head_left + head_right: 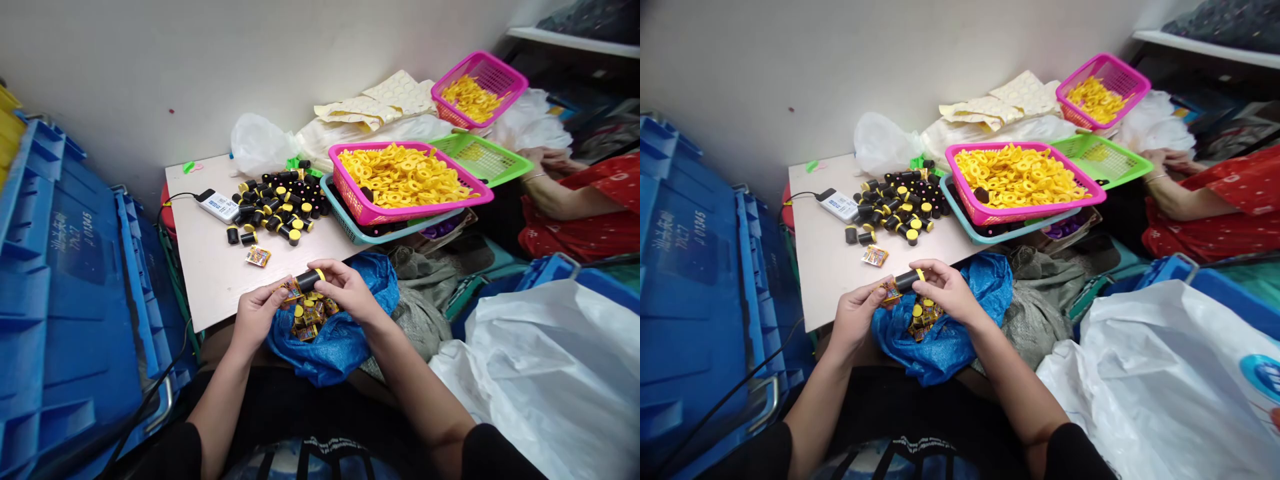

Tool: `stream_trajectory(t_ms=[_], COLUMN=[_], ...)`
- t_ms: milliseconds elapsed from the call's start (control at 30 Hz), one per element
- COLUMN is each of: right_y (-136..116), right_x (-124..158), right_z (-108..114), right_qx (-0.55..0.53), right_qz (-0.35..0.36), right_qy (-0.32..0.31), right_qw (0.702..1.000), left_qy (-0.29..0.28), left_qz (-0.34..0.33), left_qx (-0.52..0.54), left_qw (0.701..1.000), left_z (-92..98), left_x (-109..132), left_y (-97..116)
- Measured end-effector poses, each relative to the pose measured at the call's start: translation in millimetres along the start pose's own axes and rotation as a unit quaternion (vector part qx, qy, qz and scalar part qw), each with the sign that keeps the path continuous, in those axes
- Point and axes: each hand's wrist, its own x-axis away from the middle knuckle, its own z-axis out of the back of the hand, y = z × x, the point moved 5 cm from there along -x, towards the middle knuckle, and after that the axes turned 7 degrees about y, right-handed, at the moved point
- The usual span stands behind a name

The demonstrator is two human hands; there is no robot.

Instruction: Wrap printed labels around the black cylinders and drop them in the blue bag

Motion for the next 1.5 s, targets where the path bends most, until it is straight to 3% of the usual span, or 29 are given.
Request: stream_trajectory(t_ms=[133,267,467,567,700,967,1133,1267,1333,1400,1433,1500], right_y=[-6.1,-10.4,-3.8,1.3,19.8,30.2,27.4,21.6,14.6,5.4,2.2,5.5], right_x=[3.2,5.0,5.1,4.8,4.3,4.0,3.7,-6.4,-29.0,-61.4,-77.0,-102.5], right_z=[-3.1,-5.9,-9.1,-14.0,-22.2,-21.1,-6.0,7.5,15.9,23.0,23.8,17.5], right_qx=[0.1,0.149,0.121,0.048,-0.073,-0.116,-0.045,0.068,0.192,0.351,0.422,0.518], right_qz=[0.064,0.113,0.089,0.079,-0.014,-0.079,-0.022,-0.035,0.003,0.081,0.116,0.146], right_qy=[-0.033,-0.015,0.009,-0.048,-0.097,-0.148,-0.174,-0.25,-0.218,-0.09,-0.014,0.089], right_qw=[0.992,0.982,0.989,0.995,0.992,0.979,0.984,0.965,0.957,0.929,0.899,0.838], left_qy=[-0.017,-0.018,-0.014,-0.058,-0.123,-0.131,-0.159,-0.206,-0.231,-0.234,-0.215,-0.118], left_qz=[0.013,0.041,0.04,0.06,0.119,0.157,0.126,0.11,0.042,-0.058,-0.103,-0.168], left_qx=[0.0,0.024,0.039,0.06,0.117,0.169,0.11,0.073,-0.021,-0.153,-0.207,-0.275], left_qw=[1.0,0.999,0.998,0.995,0.978,0.964,0.973,0.97,0.972,0.958,0.949,0.939], left_z=[-3.4,-5.3,-4.3,-8.5,-20.7,-34.9,-37.3,-49.7,-55.8,-55.6,-51.4,-31.8], left_x=[1.3,0.7,-2.0,-1.5,3.5,9.2,9.3,15.2,15.8,11.2,5.5,-14.9], left_y=[2.3,-0.6,4.9,7.7,3.4,-4.0,-13.6,-31.4,-35.9,-35.1,-32.8,-24.8])
